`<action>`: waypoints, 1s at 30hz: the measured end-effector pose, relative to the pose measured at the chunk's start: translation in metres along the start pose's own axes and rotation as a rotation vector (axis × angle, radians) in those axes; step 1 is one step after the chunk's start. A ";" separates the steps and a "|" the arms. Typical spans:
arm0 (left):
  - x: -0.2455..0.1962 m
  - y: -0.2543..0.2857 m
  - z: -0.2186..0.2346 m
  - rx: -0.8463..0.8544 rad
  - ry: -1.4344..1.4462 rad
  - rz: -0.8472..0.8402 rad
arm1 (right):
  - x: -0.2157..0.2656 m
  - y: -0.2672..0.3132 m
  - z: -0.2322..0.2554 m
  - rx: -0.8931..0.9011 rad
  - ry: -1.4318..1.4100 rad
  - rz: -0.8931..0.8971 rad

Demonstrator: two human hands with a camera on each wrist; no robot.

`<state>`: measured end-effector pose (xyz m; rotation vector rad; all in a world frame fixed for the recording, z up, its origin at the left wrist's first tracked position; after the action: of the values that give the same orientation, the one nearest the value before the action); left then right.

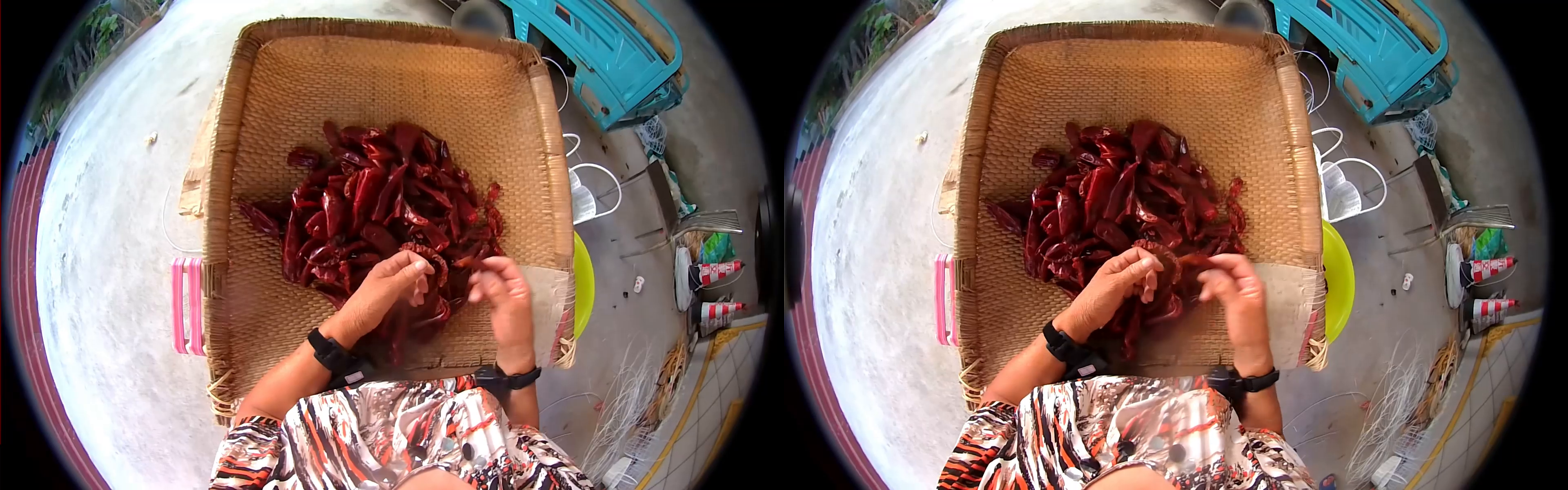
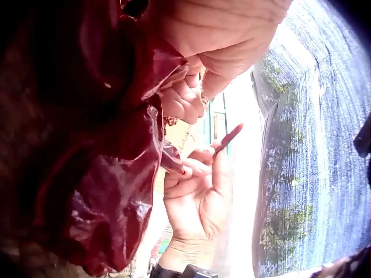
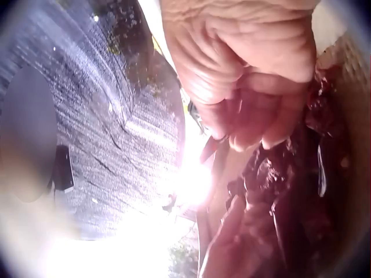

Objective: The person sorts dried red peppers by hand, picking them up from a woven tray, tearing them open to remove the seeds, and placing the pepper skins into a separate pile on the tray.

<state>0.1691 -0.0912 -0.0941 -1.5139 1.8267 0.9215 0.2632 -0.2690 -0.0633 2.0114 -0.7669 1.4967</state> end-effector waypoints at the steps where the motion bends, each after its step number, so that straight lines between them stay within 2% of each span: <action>1: -0.001 0.001 0.000 -0.008 -0.005 0.010 | 0.005 0.002 0.015 -0.142 -0.055 0.039; 2: 0.000 0.000 0.000 0.005 -0.009 -0.008 | 0.012 0.005 0.030 -0.278 -0.122 0.095; 5: 0.005 -0.001 0.002 0.025 -0.018 -0.031 | 0.038 0.017 0.075 -0.344 -0.427 0.319; 7: 0.004 0.000 0.001 0.007 -0.019 -0.009 | 0.029 0.031 0.127 -0.415 -0.667 0.416; 8: 0.004 0.000 0.001 0.007 -0.014 -0.011 | 0.028 0.035 0.138 -0.469 -0.815 0.447; 11: 0.004 -0.001 0.001 0.009 -0.017 -0.015 | 0.030 0.027 0.123 -0.349 -0.826 0.306; 14: 0.005 0.000 0.002 0.001 -0.050 0.005 | 0.035 0.001 0.064 -0.326 -0.172 0.061; 16: 0.003 0.000 0.002 -0.010 -0.077 0.025 | 0.039 -0.025 0.034 -0.209 0.208 -0.036; 18: 0.003 0.000 0.002 -0.007 -0.069 0.021 | 0.023 -0.053 0.030 -0.164 0.624 0.049; 19: 0.004 0.000 0.002 -0.005 -0.065 0.019 | 0.028 -0.064 0.024 -0.178 0.962 0.107; 22: 0.004 0.000 0.002 -0.013 -0.077 0.020 | 0.027 -0.090 0.014 -0.148 1.166 0.000; 25: 0.004 0.000 0.001 -0.007 -0.071 0.018 | 0.013 -0.100 0.018 -0.108 1.219 0.077; 28: 0.004 0.000 0.003 -0.007 -0.055 0.023 | 0.012 -0.089 0.015 -0.119 1.130 0.085; 29: 0.005 0.000 0.003 -0.007 -0.046 0.030 | 0.011 -0.084 0.016 -0.070 1.076 -0.031; 30: 0.006 0.000 0.003 -0.003 -0.051 0.028 | 0.008 -0.080 0.020 -0.050 1.051 -0.042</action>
<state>0.1681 -0.0919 -0.1008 -1.4571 1.8150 0.9679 0.3343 -0.2273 -0.0661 0.9231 -0.2896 2.1244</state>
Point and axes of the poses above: each hand's wrist, its own y-axis away from the middle knuckle, its own z-axis out of the back of the hand, x = y × z, the point moved 4 cm from there along -y, towards the middle knuckle, and after that the axes turned 12 degrees about x, right-handed, at the moved point
